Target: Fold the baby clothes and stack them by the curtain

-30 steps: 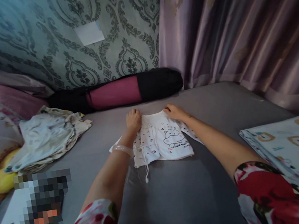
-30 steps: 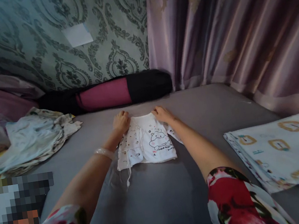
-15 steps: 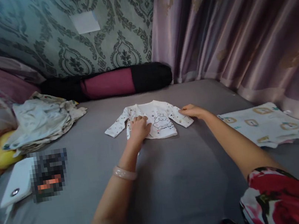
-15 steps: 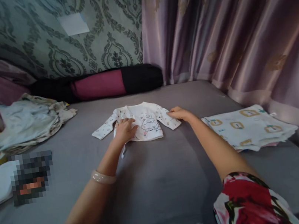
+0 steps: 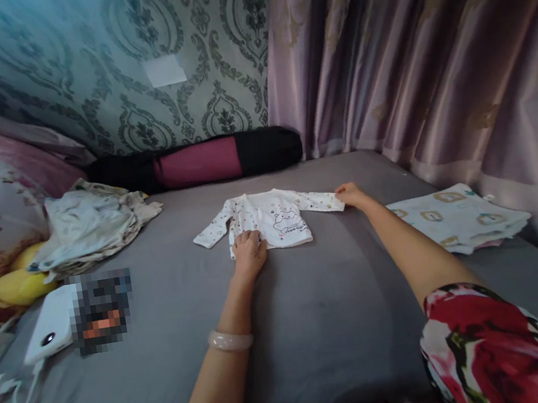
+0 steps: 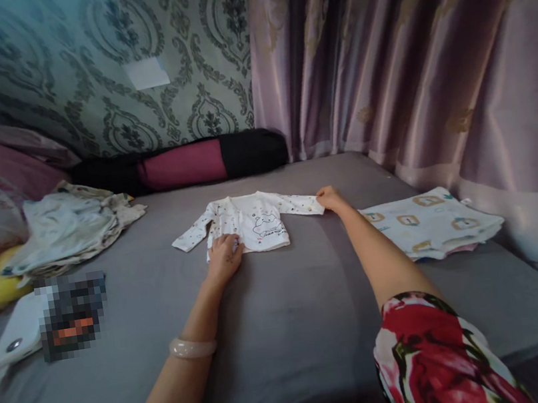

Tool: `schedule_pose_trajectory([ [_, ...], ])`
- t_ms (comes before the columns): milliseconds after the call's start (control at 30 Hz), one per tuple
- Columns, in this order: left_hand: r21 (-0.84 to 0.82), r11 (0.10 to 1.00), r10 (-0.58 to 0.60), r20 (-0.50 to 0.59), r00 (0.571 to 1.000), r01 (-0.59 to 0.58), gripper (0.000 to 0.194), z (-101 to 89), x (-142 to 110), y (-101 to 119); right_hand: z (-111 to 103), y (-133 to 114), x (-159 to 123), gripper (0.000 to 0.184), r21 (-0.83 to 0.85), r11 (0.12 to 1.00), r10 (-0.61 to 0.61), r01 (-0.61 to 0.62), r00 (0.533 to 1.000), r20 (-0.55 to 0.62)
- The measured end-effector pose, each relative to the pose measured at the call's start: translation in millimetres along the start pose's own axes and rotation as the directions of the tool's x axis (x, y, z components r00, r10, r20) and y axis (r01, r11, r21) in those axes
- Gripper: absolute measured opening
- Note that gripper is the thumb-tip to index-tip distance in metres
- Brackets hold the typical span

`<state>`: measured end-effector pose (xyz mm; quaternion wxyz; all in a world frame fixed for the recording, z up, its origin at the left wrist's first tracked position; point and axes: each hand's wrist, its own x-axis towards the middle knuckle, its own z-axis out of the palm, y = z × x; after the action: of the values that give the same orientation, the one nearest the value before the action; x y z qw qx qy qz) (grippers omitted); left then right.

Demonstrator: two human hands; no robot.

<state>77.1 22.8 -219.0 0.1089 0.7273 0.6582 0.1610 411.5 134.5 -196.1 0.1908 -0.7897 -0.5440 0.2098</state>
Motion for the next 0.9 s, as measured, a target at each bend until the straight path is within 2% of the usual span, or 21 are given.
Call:
schedule_pose_trajectory([
  [133, -0.016, 1.000, -0.002, -0.046, 0.999, 0.002, 0.031, 3.1, -2, 1, 5, 8, 10, 0.033, -0.065, 0.998, -0.025, 0.019, 0.995, -0.093],
  [300, -0.031, 1.000, -0.005, -0.045, 0.999, 0.004, 0.031, 0.9, -3, 2, 14, 11, 12, 0.035, -0.133, 0.991, -0.052, 0.032, 0.988, -0.148],
  [433, -0.046, 0.999, -0.002, -0.065, 0.998, -0.001, 0.029, 1.0, -1, 2, 17, 8, 7, 0.037, -0.183, 0.983, -0.030, -0.003, 0.984, -0.177],
  [533, -0.045, 0.999, 0.001, -0.075, 0.997, -0.004, 0.028, 0.6, 0, 2, 19, -1, 0, 0.035, -0.294, 0.955, -0.011, -0.045, 0.983, -0.185],
  [600, -0.046, 0.999, 0.005, -0.092, 0.996, -0.009, 0.027, 0.4, 1, 2, 21, -11, -6, 0.033, -0.416, 0.908, -0.054, -0.045, 0.973, -0.224],
  [700, -0.054, 0.998, 0.014, -0.127, 0.992, -0.021, 0.025, 1.1, 3, 2, 28, -30, -12, 0.033, -0.535, 0.841, -0.245, 0.081, 0.939, -0.242],
  [833, -0.076, 0.996, 0.029, -0.179, 0.983, -0.043, 0.023, 3.6, 5, -1, 47, -56, -14, 0.039, -0.496, 0.776, -0.480, 0.390, 0.875, -0.064],
  [900, -0.090, 0.995, 0.033, -0.209, 0.977, -0.053, 0.023, 4.3, 6, -3, 59, -65, -15, 0.041, -0.438, 0.758, -0.543, 0.483, 0.840, -0.014],
])
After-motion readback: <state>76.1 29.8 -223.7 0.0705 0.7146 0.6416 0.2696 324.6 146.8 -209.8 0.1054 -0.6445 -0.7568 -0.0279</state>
